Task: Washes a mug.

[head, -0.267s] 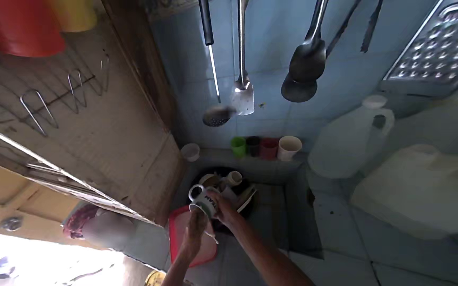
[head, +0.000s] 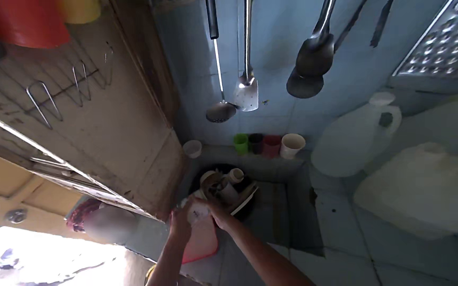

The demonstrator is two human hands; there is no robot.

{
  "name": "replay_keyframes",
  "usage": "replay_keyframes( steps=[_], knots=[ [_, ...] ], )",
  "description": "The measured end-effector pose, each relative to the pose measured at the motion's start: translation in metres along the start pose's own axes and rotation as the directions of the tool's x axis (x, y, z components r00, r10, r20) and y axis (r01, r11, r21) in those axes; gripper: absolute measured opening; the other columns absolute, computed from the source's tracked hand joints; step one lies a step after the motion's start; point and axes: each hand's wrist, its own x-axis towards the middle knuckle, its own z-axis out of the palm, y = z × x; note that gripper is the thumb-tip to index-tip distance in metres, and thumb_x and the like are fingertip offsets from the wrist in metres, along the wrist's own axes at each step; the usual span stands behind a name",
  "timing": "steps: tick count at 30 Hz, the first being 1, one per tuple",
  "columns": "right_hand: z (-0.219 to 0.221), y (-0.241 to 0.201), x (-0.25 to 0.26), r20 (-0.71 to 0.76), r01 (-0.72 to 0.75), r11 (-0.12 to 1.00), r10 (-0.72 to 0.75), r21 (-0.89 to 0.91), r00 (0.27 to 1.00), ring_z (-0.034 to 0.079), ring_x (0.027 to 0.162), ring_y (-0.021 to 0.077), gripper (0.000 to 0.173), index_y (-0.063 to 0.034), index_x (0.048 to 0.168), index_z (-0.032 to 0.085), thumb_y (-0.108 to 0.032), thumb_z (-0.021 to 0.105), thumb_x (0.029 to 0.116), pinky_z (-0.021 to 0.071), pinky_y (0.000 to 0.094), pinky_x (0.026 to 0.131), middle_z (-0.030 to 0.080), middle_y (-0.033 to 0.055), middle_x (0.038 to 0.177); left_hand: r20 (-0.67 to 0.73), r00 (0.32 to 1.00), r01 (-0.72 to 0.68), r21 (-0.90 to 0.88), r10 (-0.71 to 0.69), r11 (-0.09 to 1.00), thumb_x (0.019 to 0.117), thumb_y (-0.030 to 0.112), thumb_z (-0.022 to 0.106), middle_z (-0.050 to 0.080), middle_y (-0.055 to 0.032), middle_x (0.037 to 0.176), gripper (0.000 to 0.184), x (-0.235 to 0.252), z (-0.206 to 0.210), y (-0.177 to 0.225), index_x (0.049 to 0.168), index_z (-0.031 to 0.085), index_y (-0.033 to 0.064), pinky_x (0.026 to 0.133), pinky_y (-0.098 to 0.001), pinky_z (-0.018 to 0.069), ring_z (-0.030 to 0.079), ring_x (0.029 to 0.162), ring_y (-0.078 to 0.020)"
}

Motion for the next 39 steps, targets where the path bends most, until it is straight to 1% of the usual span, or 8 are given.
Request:
replay_keyframes(
  steps=[8,13,16,20,25,29,35,39],
  knots=[
    [-0.016,-0.027,0.012,-0.003,-0.151,0.952,0.156,-0.265,0.988,0.044,0.140,0.0332,0.066,0.0011,0.145,0.050,-0.051,0.052,0.1037,0.0357,0.0553,0.114,0.048,0.0227,0.149,0.463,0.886,-0.360,0.730,-0.033,0.581,0.0919,0.031,0.076,0.059,-0.0264,0.139,0.066,-0.020,-0.005,-0.005,0.139,0.054,-0.0094,0.117,-0.0454,0.0401,0.054,0.135,-0.0318],
    [-0.017,-0.014,0.010,0.061,-0.074,0.988,0.083,-0.136,0.995,0.059,0.114,0.0210,0.047,-0.0070,0.141,0.052,-0.036,0.055,0.1049,0.0507,0.0407,0.094,0.060,0.0134,0.130,0.051,0.998,0.036,-0.078,-0.032,0.996,0.1062,0.010,0.051,0.067,-0.0126,0.110,0.029,-0.001,0.009,-0.006,0.132,0.052,-0.0028,0.084,-0.0337,0.0579,0.067,0.094,-0.0150],
    [-0.023,-0.008,0.017,0.109,-0.172,0.984,0.166,0.045,0.980,0.064,0.092,0.0144,0.035,-0.0100,0.127,0.059,-0.037,0.049,0.1070,0.0553,0.0336,0.078,0.065,0.0060,0.106,0.227,0.973,-0.086,0.208,0.037,0.974,0.1097,0.016,0.040,0.063,-0.0171,0.123,0.038,-0.002,0.001,-0.014,0.137,0.048,-0.0087,0.100,-0.0332,0.0523,0.063,0.113,-0.0172],
    [-0.033,-0.011,0.018,0.158,-0.281,0.957,0.289,-0.072,0.944,0.063,0.097,0.0171,0.044,-0.0100,0.130,0.058,-0.045,0.047,0.1059,0.0540,0.0385,0.083,0.064,0.0079,0.112,0.595,0.798,-0.560,0.790,-0.093,0.249,0.0980,0.026,0.066,0.055,-0.0289,0.144,0.054,-0.012,-0.009,-0.006,0.140,0.056,-0.0068,0.120,-0.0538,0.0321,0.047,0.141,-0.0414],
    [-0.019,0.004,0.008,0.083,-0.076,0.993,0.084,-0.088,0.993,0.053,0.128,0.0265,0.052,-0.0097,0.151,0.044,-0.039,0.048,0.1079,0.0465,0.0469,0.103,0.051,0.0167,0.146,0.070,0.996,-0.065,0.180,0.054,0.982,0.1022,0.002,0.056,0.063,-0.0221,0.119,0.035,0.003,-0.006,-0.022,0.135,0.049,-0.0111,0.091,-0.0365,0.0559,0.065,0.104,-0.0210],
    [-0.010,0.011,0.017,-0.021,-0.029,0.982,0.026,-0.189,0.999,0.059,0.119,0.0285,0.053,-0.0089,0.144,0.053,-0.029,0.069,0.0971,0.0513,0.0485,0.096,0.059,0.0182,0.135,-0.009,0.982,0.184,-0.213,-0.190,0.960,0.1108,0.032,0.041,0.067,-0.0151,0.104,0.039,0.005,0.006,-0.026,0.130,0.054,0.0011,0.076,-0.0430,0.0585,0.067,0.088,-0.0225],
    [-0.028,0.006,0.021,0.101,-0.270,0.953,0.258,0.136,0.961,0.064,0.077,0.0158,0.034,-0.0099,0.113,0.060,-0.039,0.043,0.1082,0.0559,0.0356,0.069,0.064,0.0049,0.089,0.403,0.915,-0.360,0.826,-0.008,0.433,0.0967,0.044,0.068,0.065,-0.0270,0.128,0.062,-0.030,0.001,0.006,0.129,0.062,-0.0084,0.112,-0.0511,0.0442,0.060,0.127,-0.0374],
    [-0.026,-0.001,0.010,0.120,-0.252,0.933,0.227,0.259,0.966,0.066,0.076,0.0131,0.024,-0.0087,0.108,0.061,-0.025,0.044,0.1072,0.0572,0.0312,0.069,0.066,0.0038,0.087,0.297,0.944,-0.263,0.404,0.146,0.876,0.0883,0.011,0.077,0.073,-0.0102,0.104,0.040,-0.016,-0.013,0.014,0.120,0.063,-0.0074,0.091,-0.0313,0.0587,0.070,0.097,-0.0122]
  ],
)
